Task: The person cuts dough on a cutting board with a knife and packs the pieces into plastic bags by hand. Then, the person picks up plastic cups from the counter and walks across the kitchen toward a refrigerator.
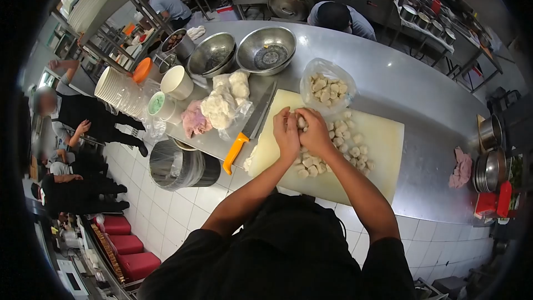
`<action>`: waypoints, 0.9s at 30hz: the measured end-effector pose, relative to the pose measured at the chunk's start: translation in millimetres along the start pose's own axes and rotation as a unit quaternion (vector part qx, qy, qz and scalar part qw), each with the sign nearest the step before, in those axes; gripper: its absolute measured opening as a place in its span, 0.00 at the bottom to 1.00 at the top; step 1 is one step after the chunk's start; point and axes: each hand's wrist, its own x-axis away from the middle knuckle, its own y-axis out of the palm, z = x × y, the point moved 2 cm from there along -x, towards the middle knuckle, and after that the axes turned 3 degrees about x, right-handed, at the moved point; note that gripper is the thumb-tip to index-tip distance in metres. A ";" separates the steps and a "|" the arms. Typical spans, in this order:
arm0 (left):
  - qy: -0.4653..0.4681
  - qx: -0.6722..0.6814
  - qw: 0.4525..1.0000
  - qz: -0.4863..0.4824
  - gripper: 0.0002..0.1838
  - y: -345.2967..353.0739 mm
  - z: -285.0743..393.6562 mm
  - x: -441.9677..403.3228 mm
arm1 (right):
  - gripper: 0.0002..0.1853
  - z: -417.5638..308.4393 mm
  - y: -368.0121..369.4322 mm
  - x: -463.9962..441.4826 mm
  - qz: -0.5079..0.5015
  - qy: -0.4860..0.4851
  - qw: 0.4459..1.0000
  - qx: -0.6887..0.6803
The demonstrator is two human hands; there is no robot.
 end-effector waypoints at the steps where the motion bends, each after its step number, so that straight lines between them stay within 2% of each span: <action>1: -0.023 0.003 1.000 0.011 0.14 2.1 -4.9 -4.3 | 0.23 2.6 3.0 -2.7 0.008 0.016 1.000 -0.005; 3: -0.068 0.009 0.997 0.034 0.15 7.0 -18.4 -13.2 | 0.21 7.5 8.8 -8.9 0.022 0.047 0.999 -0.013; 6: -0.220 0.214 0.951 0.043 0.16 13.8 -15.0 -22.6 | 0.18 -5.0 11.3 -18.5 0.005 0.148 0.984 -0.095; 9: -0.270 0.292 0.913 0.089 0.11 16.3 19.0 -20.0 | 0.17 -5.4 22.7 -25.6 0.037 0.170 0.968 -0.183; 12: -0.248 0.298 0.918 0.086 0.11 9.3 31.5 -18.6 | 0.17 -27.7 20.6 -20.9 0.070 0.133 0.975 -0.164; 13: -0.250 0.293 0.921 0.061 0.17 6.3 17.6 -17.9 | 0.16 -35.6 17.9 -17.9 0.073 0.134 0.974 -0.167; 16: -0.293 0.342 0.892 0.035 0.13 1.4 56.0 -0.9 | 0.17 -63.7 -1.9 -5.1 0.100 0.100 0.981 -0.130; 19: -0.271 0.358 0.893 -0.019 0.13 19.2 72.9 6.6 | 0.17 -74.4 -26.0 0.6 0.146 0.137 0.956 -0.215; 22: -0.246 0.353 0.902 -0.024 0.13 59.7 85.2 -4.5 | 0.17 -77.7 -57.8 -17.7 0.184 0.202 0.911 -0.308; 25: -0.300 0.329 0.892 -0.081 0.13 103.0 48.2 -44.6 | 0.15 -42.0 -67.4 -57.6 0.190 0.245 0.870 -0.382; 27: -0.290 0.266 0.915 -0.090 0.17 120.2 26.5 -73.4 | 0.16 -1.8 -61.2 -81.7 0.197 0.264 0.845 -0.421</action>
